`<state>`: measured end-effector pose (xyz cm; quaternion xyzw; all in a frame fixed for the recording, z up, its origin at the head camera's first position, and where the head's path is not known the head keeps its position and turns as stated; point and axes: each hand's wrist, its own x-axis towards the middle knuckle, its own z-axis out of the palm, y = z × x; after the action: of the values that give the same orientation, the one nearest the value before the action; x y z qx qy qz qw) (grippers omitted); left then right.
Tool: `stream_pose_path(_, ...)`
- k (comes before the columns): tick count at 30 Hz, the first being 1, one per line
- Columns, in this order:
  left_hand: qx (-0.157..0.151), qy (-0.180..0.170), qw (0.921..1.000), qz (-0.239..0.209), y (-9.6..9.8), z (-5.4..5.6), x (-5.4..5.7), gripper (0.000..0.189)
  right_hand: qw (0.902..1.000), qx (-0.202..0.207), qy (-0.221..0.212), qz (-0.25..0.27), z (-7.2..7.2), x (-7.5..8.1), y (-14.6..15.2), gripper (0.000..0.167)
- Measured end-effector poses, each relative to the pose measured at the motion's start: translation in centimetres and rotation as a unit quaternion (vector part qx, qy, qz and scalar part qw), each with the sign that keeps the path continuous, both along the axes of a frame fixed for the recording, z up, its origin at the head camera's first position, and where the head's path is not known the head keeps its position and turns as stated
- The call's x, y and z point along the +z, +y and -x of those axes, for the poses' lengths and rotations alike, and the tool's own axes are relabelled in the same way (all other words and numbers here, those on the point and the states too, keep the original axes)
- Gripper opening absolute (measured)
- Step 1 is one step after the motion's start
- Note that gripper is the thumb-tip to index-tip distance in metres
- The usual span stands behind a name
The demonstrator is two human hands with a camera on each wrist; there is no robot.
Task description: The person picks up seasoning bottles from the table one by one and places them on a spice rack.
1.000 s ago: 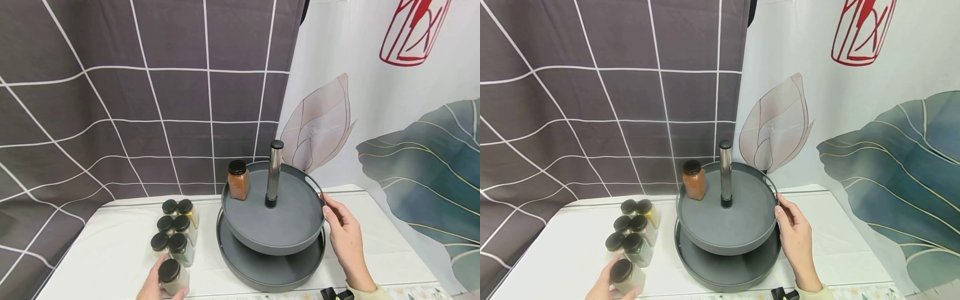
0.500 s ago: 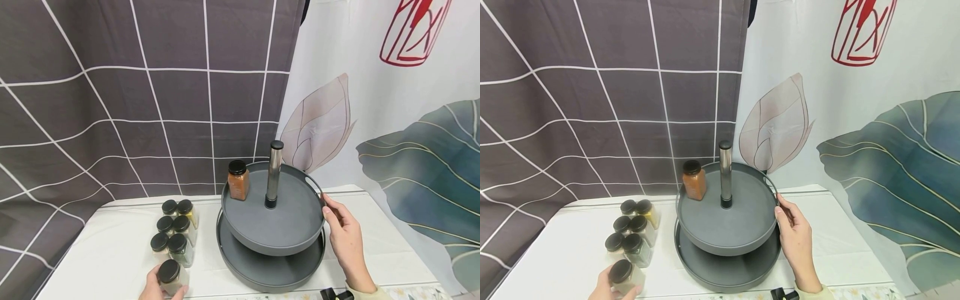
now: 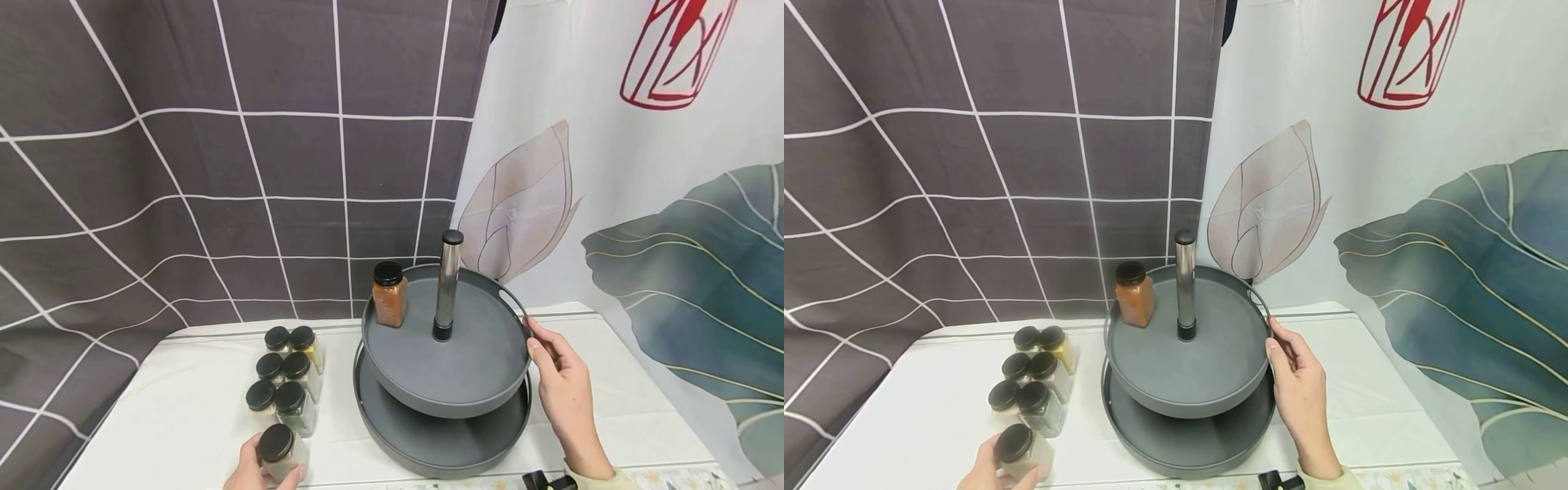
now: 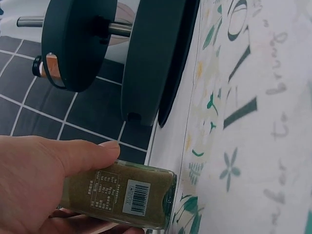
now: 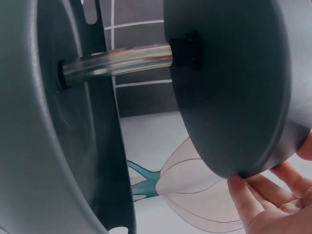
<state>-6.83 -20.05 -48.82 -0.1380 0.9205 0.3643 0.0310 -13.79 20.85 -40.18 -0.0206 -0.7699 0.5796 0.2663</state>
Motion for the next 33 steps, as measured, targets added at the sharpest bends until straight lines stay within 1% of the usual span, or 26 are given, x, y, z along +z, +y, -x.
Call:
stream_pose_path(5, -0.01, -0.01, 0.9999, 0.004, -0.1, -0.1, 0.0, 0.099, 1.0, -0.005, -0.005, 0.0, -0.1, -0.1, -0.1, 0.032)
stream_pose_path(9, -0.017, -0.013, 0.9998, -0.002, -0.1, -0.1, 0.0, 0.098, 0.9999, -0.011, -0.007, 0.0, -0.1, -0.1, -0.1, 0.032)
stream_pose_path(16, -0.025, 0.003, 0.9996, -0.015, -0.3, -0.3, -0.3, 0.098, 0.9998, -0.015, -0.007, -0.012, 0.0, -0.2, 0.0, 0.033)
stream_pose_path(18, -0.025, 0.001, 0.9995, -0.018, -0.3, -0.3, -0.2, 0.098, 0.9998, -0.015, -0.007, -0.011, 0.0, -0.2, -0.1, 0.033)
stream_pose_path(22, -0.026, -0.005, 0.9994, -0.021, -0.1, -0.4, 0.5, 0.097, 0.9998, -0.017, -0.007, -0.006, -0.1, 0.0, -0.1, 0.032)
stream_pose_path(26, -0.023, -0.003, 0.9996, -0.015, 0.3, -0.4, 1.1, 0.095, 0.9998, -0.016, -0.006, -0.004, -0.1, 0.0, -0.2, 0.032)
stream_pose_path(29, -0.018, 0.009, 0.9998, -0.01, 0.6, -0.5, 1.6, 0.094, 0.9999, -0.014, -0.004, -0.006, -0.1, 0.0, -0.2, 0.032)
stream_pose_path(33, -0.017, 0.035, 0.9992, -0.012, 0.9, -0.7, 2.3, 0.091, 0.9998, -0.015, -0.007, -0.007, -0.1, -0.1, -0.1, 0.032)
